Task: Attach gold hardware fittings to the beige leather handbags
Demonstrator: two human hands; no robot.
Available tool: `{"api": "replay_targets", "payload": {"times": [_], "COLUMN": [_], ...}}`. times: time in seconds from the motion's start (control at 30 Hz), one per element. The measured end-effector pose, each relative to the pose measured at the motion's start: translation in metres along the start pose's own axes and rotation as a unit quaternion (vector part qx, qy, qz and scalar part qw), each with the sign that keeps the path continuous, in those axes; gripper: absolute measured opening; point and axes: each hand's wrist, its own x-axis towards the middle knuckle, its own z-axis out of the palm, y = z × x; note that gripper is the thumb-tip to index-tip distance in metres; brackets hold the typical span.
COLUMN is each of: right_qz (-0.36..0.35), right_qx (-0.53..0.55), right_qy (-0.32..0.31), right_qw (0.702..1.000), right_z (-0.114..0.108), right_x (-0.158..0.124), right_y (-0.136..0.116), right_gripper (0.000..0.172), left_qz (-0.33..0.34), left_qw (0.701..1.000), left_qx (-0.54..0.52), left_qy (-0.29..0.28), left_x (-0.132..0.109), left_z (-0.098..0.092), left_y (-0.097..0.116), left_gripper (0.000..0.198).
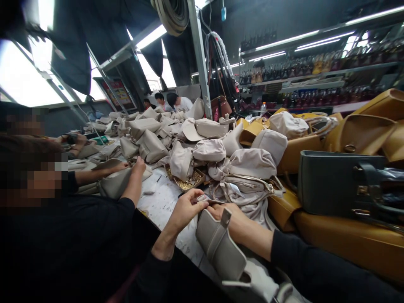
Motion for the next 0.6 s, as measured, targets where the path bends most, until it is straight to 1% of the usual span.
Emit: {"api": "replay_targets", "payload": {"times": [0.07,0.1,0.2,0.27,0.37,0.43,0.53,0.6], "right_qz": [-0.010,-0.009,0.001,-0.004,-0.025,-0.034,-0.049,-0.063], "right_qx": [-0.052,-0.066,-0.083,-0.081,-0.071,-0.057,-0.034,-0.023], "right_qy": [-0.035,-0.046,-0.056,-0.046,-0.023,-0.010,0.009,0.020], "right_qw": [0.998,0.997,0.995,0.996,0.997,0.998,0.998,0.998], "right_z": [-0.003,-0.004,-0.003,-0.001,0.003,0.005,0.006,0.006], "right_x": [0.000,0.001,0.002,0.003,0.003,0.002,0.000,-0.001], "right_y": [-0.003,-0.005,-0.010,-0.013,-0.013,-0.012,-0.009,-0.007], "right_gripper": [0.023,0.024,0.020,0.018,0.017,0.016,0.017,0.019], "left_qz": [-0.010,-0.019,-0.046,-0.048,-0.036,-0.030,-0.011,-0.001], "left_qw": [0.999,0.999,0.999,0.998,0.998,0.998,0.998,0.998], "left_qx": [-0.021,-0.025,-0.011,-0.014,-0.037,-0.016,0.046,0.055], "left_qy": [0.029,0.034,0.022,0.029,0.045,0.050,0.035,0.008], "left_x": [-0.009,-0.015,-0.031,-0.036,-0.037,-0.035,-0.034,-0.034], "left_z": [0.001,0.001,0.002,0.003,0.006,0.008,0.008,0.008], "left_y": [-0.001,-0.001,-0.002,-0.003,-0.004,-0.002,0.001,0.001], "left_gripper": [0.027,0.026,0.025,0.031,0.035,0.035,0.030,0.036]}}
